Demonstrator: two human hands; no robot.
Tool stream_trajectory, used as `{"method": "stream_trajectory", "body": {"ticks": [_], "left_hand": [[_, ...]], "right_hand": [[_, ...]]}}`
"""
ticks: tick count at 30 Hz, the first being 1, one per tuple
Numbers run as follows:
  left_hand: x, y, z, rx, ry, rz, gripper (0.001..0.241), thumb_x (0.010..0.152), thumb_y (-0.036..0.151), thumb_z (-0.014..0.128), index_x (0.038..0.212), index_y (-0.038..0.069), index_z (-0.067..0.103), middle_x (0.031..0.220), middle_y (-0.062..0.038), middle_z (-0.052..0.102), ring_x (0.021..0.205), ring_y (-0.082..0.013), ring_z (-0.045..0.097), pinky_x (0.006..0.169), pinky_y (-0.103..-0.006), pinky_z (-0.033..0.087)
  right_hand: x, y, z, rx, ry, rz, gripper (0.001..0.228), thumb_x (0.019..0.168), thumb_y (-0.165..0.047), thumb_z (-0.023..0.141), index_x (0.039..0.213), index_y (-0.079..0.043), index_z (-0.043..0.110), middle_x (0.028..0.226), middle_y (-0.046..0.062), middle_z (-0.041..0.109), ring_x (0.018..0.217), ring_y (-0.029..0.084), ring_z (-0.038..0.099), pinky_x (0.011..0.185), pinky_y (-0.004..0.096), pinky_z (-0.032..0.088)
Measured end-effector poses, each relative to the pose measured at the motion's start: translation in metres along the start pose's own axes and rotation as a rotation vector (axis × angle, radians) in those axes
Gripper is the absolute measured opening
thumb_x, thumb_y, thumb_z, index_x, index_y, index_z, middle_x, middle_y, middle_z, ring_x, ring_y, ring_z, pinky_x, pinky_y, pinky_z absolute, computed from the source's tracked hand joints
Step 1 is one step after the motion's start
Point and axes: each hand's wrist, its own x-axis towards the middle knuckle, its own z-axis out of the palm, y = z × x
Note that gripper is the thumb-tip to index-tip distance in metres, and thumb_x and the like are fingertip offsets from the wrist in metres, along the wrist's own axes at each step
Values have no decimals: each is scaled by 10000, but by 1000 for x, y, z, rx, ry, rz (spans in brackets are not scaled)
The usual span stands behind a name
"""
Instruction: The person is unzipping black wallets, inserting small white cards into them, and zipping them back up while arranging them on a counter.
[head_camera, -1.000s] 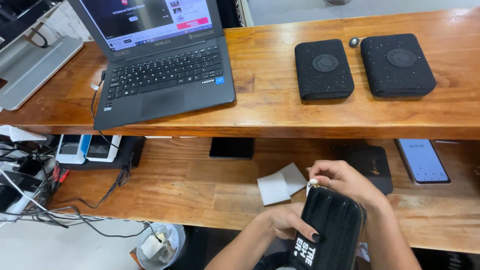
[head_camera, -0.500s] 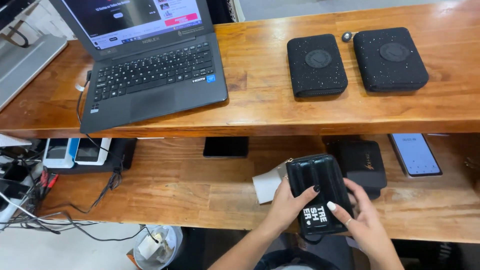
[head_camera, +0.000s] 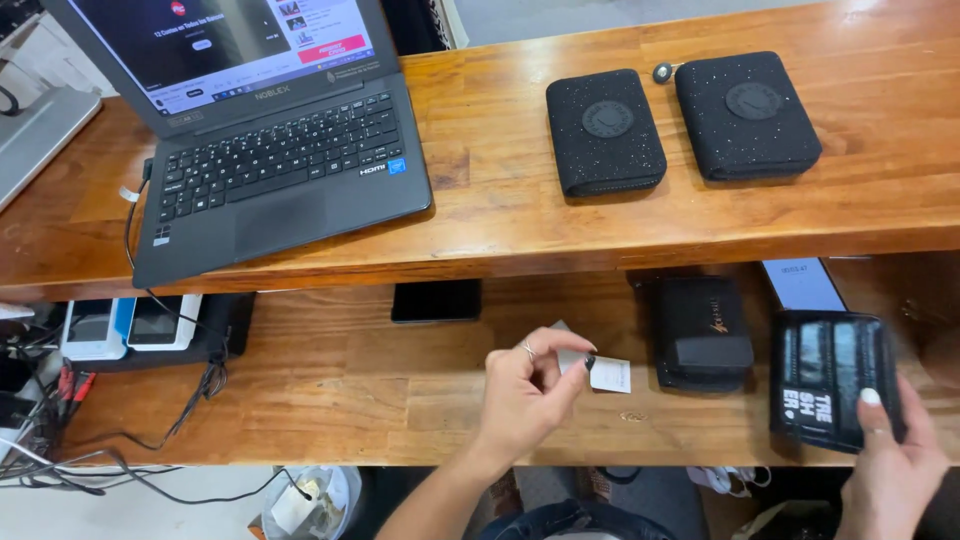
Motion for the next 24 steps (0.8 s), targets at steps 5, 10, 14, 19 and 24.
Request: {"method": "stream_trajectory", "body": {"ticks": [5, 10, 14, 19, 24], "left_hand": [[30, 20, -7, 179, 51, 129, 190, 883, 114, 728, 1065, 171, 731, 593, 74, 615, 533, -40, 557, 573, -227, 504], [72, 25, 2, 233, 215, 293, 272, 875, 39, 722, 1119, 154, 687, 765, 42, 656, 642, -45, 565, 556, -196, 494], [124, 19, 27, 622, 315, 366, 805, 807, 441, 806, 1467, 203, 412, 1346, -215, 445, 1239, -391, 518, 1031, -491, 484], [188, -3, 74, 996, 202, 128, 1034, 771, 809, 735, 1605, 428, 255, 1672, -346, 105, 1474, -652, 228, 1113, -693, 318], [190, 9, 53, 947, 121, 90, 787, 800, 566, 607, 1537, 349, 440, 1537, -400, 328, 1135, -557, 513, 1003, -632, 399]], "right_hand": [[5, -53, 24, -414, -248, 343, 507, 1064, -244, 554, 1536, -59, 545, 1371, 250, 620, 1262, 383, 563, 1015, 512, 445], [8, -60, 19, -832, -406, 454, 636, 1024, -523, 532, 1561, -186, 589, 1147, 240, 774, 1095, 422, 680, 947, 489, 476], [2, -61, 12, -948, -368, 222, 649, 1022, -447, 599, 1549, -69, 572, 1372, 301, 628, 1324, 430, 514, 1075, 545, 409], [-25, -115, 29, -820, -324, -7, 573, 1023, -407, 622, 1426, -3, 681, 1330, 235, 673, 1240, 389, 609, 1008, 550, 468], [-62, -167, 49, -463, -273, -132, 286, 986, -127, 694, 1257, -59, 755, 1309, 115, 731, 1216, 224, 662, 997, 343, 512]]}}
